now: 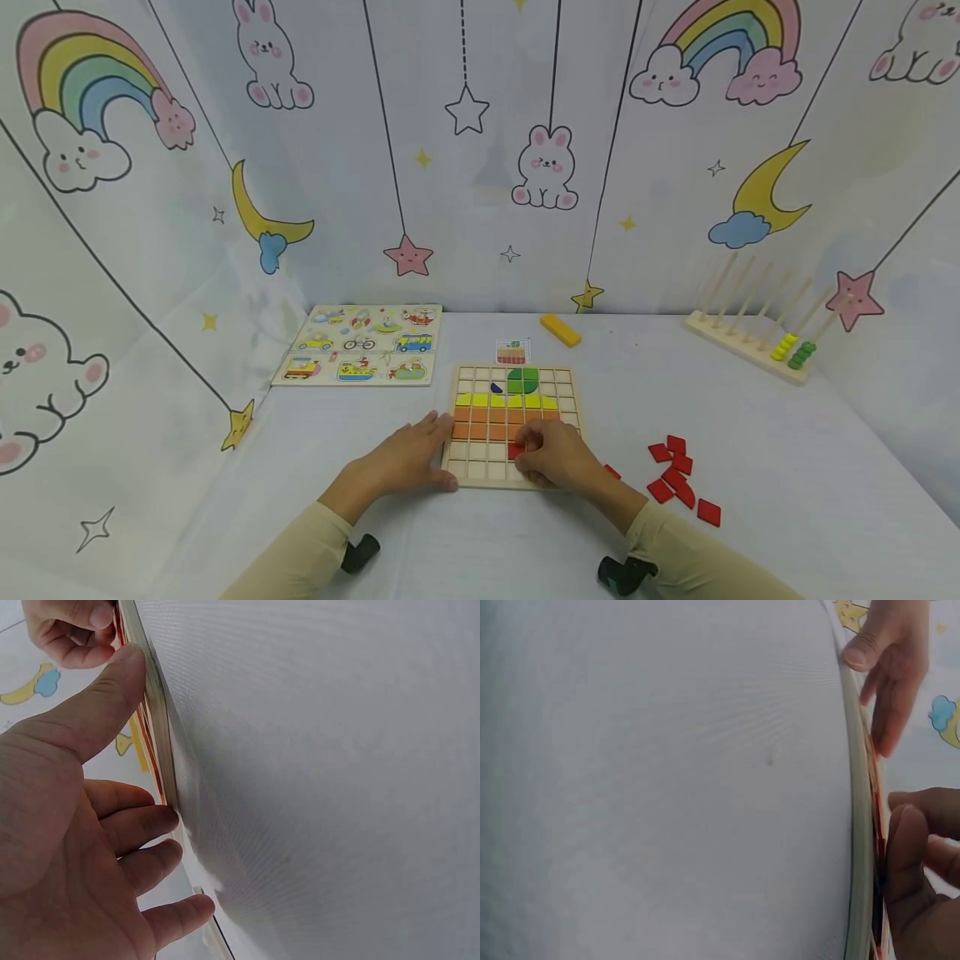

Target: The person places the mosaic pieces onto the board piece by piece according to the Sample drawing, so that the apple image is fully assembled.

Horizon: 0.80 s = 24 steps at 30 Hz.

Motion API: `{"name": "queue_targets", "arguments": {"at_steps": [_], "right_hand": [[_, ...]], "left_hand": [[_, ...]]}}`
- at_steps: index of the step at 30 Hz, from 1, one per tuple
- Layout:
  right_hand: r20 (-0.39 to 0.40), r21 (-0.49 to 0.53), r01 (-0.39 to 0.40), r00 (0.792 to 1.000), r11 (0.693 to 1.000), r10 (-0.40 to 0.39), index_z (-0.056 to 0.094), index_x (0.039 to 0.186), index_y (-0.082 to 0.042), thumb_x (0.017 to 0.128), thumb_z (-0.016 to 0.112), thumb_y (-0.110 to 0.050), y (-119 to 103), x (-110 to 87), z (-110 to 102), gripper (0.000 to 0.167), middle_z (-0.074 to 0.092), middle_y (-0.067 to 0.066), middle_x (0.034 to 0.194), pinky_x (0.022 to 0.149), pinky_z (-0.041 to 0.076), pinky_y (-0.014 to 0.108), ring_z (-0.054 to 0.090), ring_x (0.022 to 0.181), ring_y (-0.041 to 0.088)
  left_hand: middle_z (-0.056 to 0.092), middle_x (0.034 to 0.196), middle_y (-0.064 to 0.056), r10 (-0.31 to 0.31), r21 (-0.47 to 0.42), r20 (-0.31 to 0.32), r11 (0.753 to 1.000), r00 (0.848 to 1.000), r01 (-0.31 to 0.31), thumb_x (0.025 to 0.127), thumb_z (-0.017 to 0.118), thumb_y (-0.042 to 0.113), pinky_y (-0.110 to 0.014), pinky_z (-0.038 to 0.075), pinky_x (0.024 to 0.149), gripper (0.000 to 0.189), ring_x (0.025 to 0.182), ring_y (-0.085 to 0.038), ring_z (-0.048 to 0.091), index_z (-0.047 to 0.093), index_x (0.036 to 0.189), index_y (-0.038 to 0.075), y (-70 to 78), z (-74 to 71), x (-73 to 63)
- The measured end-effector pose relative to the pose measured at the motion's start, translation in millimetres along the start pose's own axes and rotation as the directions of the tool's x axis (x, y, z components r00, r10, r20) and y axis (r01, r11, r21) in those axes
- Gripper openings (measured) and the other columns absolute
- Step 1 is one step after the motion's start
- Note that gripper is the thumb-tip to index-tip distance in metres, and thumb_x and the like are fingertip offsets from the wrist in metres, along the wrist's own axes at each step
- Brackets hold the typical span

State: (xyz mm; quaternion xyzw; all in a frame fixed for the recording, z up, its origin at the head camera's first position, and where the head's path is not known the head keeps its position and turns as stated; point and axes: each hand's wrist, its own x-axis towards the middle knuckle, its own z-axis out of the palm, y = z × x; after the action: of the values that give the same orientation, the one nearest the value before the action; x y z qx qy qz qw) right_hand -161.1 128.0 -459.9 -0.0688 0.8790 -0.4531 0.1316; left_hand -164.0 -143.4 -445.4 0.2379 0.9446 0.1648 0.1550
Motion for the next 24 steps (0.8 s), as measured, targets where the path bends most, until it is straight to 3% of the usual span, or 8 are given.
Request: {"name": "queue_targets", "arguments": {"at_steps": [5,9,12,15,19,24], "right_hand": [[0.034,0.249,0.003,0.999,0.968,-0.012,0.068,0.120,-0.008,0.094,0.073,-0.015,4,-0.3,-20,0.027,0.061,0.010,0.089,0.054,0.051,0.026,0.058,0.065,0.019],[0.025,0.338,-0.007,1.000,0.941,-0.001,0.060,0.133,-0.004,0.099,0.068,-0.024,9,-9.4,-66,0.041,0.058,0.016,0.096,0.062,0.055,0.028,0.059,0.073,0.022],[0.030,0.234,-0.003,1.000,0.972,-0.005,0.058,0.135,-0.001,0.101,0.066,-0.027,24,-20.6,-114,0.044,0.056,0.019,0.098,0.063,0.053,0.030,0.057,0.074,0.023],[0.053,0.008,0.014,0.999,1.000,-0.015,0.061,0.133,-0.003,0.101,0.064,-0.024,51,-33.1,-160,0.038,0.059,0.017,0.104,0.067,0.054,0.033,0.056,0.082,0.024],[0.105,-0.244,0.043,0.994,0.969,-0.018,0.066,0.131,-0.008,0.097,0.064,-0.009,91,-51.2,-204,0.034,0.060,0.016,0.120,0.075,0.053,0.035,0.055,0.100,0.027],[0.201,-0.339,0.129,0.978,0.932,-0.062,0.069,0.131,-0.014,0.093,0.064,-0.001,124,-61.3,-220,0.040,0.061,0.010,0.119,0.079,0.053,0.025,0.055,0.109,0.027]], "left_hand": [[0.037,0.163,-0.012,-0.012,0.003,0.002,1.000,1.000,0.012,0.083,0.082,0.048,-0.056,0.029,0.121,0.097,0.154,-0.031,0.028,0.036,0.157,0.005,0.0,-0.6,0.1],[0.037,0.163,-0.012,-0.009,0.002,0.006,1.000,1.000,0.009,0.084,0.081,0.048,-0.057,0.028,0.122,0.097,0.154,-0.031,0.028,0.036,0.158,0.005,-0.8,-0.4,0.6],[0.037,0.163,-0.012,-0.004,0.002,0.008,1.000,1.000,0.004,0.084,0.081,0.049,-0.057,0.028,0.121,0.097,0.154,-0.031,0.028,0.036,0.158,0.005,-0.5,-0.4,1.2],[0.036,0.164,-0.011,-0.006,0.015,0.009,1.000,1.000,0.006,0.084,0.081,0.049,-0.056,0.028,0.122,0.098,0.154,-0.030,0.028,0.035,0.158,0.006,0.1,-0.3,1.6],[0.036,0.164,-0.011,-0.008,0.020,0.016,1.000,1.000,0.007,0.084,0.081,0.049,-0.056,0.028,0.122,0.098,0.154,-0.030,0.027,0.035,0.158,0.006,0.9,0.1,2.4],[0.036,0.164,-0.011,-0.017,0.018,0.021,1.000,1.000,0.016,0.084,0.081,0.049,-0.056,0.028,0.122,0.097,0.154,-0.030,0.027,0.035,0.158,0.007,0.7,-0.8,2.4]]}}
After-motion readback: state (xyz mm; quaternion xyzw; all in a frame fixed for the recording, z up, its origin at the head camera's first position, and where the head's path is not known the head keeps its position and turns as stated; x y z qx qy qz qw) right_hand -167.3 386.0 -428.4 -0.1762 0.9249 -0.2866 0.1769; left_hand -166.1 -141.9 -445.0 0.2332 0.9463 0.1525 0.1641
